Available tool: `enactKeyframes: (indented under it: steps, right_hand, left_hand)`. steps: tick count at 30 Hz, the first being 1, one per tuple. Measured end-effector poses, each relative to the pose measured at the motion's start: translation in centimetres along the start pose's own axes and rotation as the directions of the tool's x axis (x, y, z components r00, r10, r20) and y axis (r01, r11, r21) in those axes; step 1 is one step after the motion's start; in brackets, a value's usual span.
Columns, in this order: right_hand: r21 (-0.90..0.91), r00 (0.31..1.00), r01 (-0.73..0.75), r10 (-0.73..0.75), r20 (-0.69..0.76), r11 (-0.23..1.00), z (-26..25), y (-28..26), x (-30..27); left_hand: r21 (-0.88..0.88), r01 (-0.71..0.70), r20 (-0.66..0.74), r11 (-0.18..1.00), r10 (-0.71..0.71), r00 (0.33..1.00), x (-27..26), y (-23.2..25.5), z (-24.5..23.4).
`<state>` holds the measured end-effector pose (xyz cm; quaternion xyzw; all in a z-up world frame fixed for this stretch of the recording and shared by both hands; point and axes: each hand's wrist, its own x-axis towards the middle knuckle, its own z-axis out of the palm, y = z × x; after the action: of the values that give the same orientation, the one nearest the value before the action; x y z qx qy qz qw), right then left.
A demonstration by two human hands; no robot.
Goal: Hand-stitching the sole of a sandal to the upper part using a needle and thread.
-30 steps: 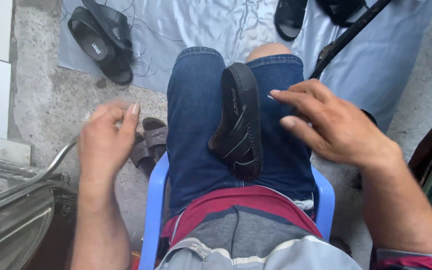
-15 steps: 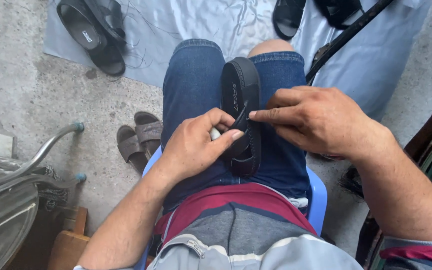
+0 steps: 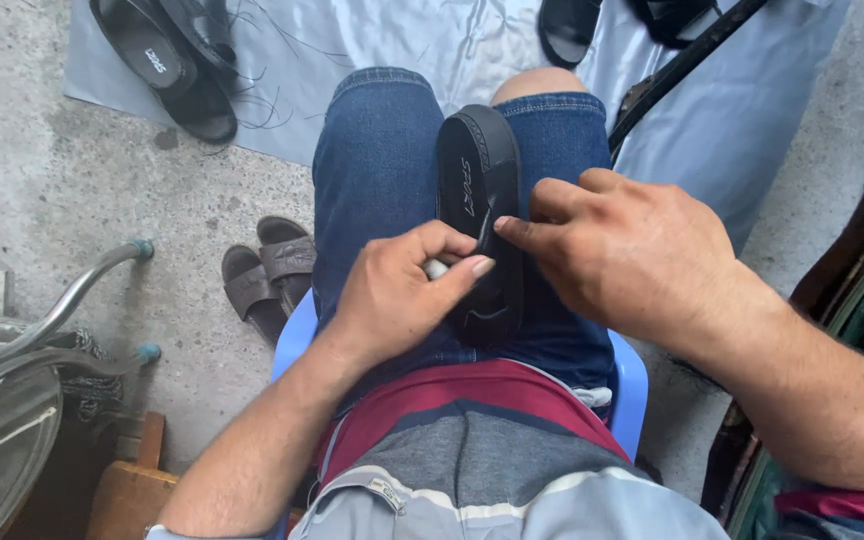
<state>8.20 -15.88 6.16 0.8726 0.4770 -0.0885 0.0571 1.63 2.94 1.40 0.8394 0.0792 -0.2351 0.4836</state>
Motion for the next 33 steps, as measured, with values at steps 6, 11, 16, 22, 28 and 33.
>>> enactKeyframes:
  steps: [6, 11, 16, 22, 28, 33]
  right_hand:
    - [0.098, 0.993, 0.026, -0.015, -0.115, 0.995, 1.1, -0.7, 0.2]
    - [0.209, 0.982, -0.090, 0.121, -0.142, 0.974, 1.1, -1.4, 0.3]
    - [0.415, 0.983, -0.094, 0.151, -0.107, 0.905, 0.4, -0.7, 0.4]
    - [0.542, 0.983, -0.101, 0.168, -0.075, 0.834, 0.8, -0.4, 0.3]
    - [0.604, 0.969, -0.148, 0.237, -0.070, 0.783, 1.4, -0.5, -0.1]
    - [0.642, 0.950, -0.182, 0.301, -0.080, 0.745, 2.0, -1.1, -0.6]
  left_hand:
    - [-0.003, -0.230, -0.248, 0.973, 0.222, 0.943, -0.7, -0.5, 2.3]
    - [-0.019, -0.390, -0.126, 0.920, 0.385, 0.914, 0.1, -1.7, 1.2]
    - [0.163, -0.379, 0.100, 0.911, 0.367, 0.925, 0.0, -2.3, -4.3]
    - [-0.252, -0.062, 0.158, 0.966, 0.104, 0.982, -0.4, -1.3, -5.6]
    - [-0.596, -0.134, 0.098, 0.791, 0.237, 0.967, 0.8, -1.1, -2.2]
    - [0.087, -0.335, -0.062, 0.938, 0.340, 0.938, 1.4, 0.1, -2.4]
